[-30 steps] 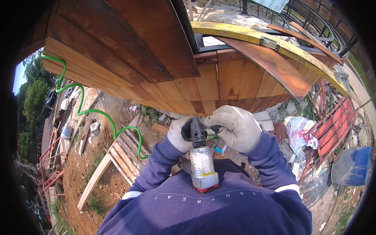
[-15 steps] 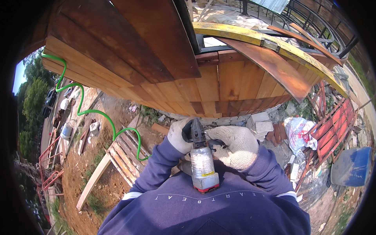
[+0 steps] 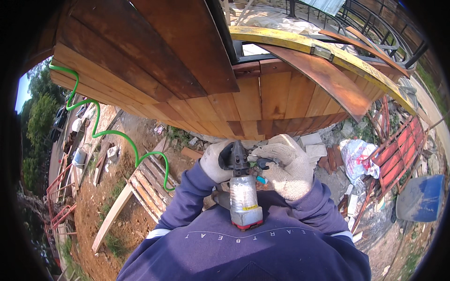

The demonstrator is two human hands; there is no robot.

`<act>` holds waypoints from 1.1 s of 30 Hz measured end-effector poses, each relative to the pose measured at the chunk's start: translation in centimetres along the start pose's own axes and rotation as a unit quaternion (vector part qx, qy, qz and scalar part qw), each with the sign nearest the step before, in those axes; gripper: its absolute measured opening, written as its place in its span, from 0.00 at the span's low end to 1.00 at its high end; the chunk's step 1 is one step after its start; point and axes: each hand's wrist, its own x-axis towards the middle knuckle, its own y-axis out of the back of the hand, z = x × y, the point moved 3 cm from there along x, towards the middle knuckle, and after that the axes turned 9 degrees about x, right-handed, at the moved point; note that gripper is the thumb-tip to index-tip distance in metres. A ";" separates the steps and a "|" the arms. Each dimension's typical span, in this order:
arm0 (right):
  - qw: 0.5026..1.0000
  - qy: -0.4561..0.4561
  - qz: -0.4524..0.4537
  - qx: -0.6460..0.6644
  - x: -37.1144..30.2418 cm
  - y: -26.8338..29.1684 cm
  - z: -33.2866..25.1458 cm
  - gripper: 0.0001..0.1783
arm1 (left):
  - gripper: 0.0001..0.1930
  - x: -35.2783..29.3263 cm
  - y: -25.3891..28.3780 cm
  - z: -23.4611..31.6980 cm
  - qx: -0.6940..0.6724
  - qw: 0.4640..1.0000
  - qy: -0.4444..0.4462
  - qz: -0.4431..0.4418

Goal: The person installs wooden planks onto a curved wooden wall structure. They use a pneumatic nail gun to secure the planks, frequently checking alignment with a yellow spirit level. The person also reloads the nail gun with a strip of nails during the process.

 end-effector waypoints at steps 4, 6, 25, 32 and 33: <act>0.998 -0.021 0.011 0.052 -0.5 -0.2 1.0 0.19 | 0.31 -0.4 0.3 -1.6 -0.221 0.971 0.004 -0.087; 0.994 -0.063 0.002 0.092 -0.7 -0.2 0.6 0.21 | 0.30 -0.6 1.3 -1.0 -0.452 0.885 0.037 -0.104; 0.959 -0.016 0.020 0.283 -1.9 -0.8 0.1 0.29 | 0.17 2.3 2.2 -1.5 -0.382 0.895 -0.004 -0.231; 0.979 -0.035 0.042 0.199 -0.3 -1.1 -2.1 0.17 | 0.15 2.0 1.7 -1.5 -0.408 0.883 0.037 -0.228; 0.974 -0.062 0.046 0.212 -0.2 -1.4 -2.1 0.16 | 0.15 2.0 1.5 -1.8 -0.393 0.890 0.036 -0.226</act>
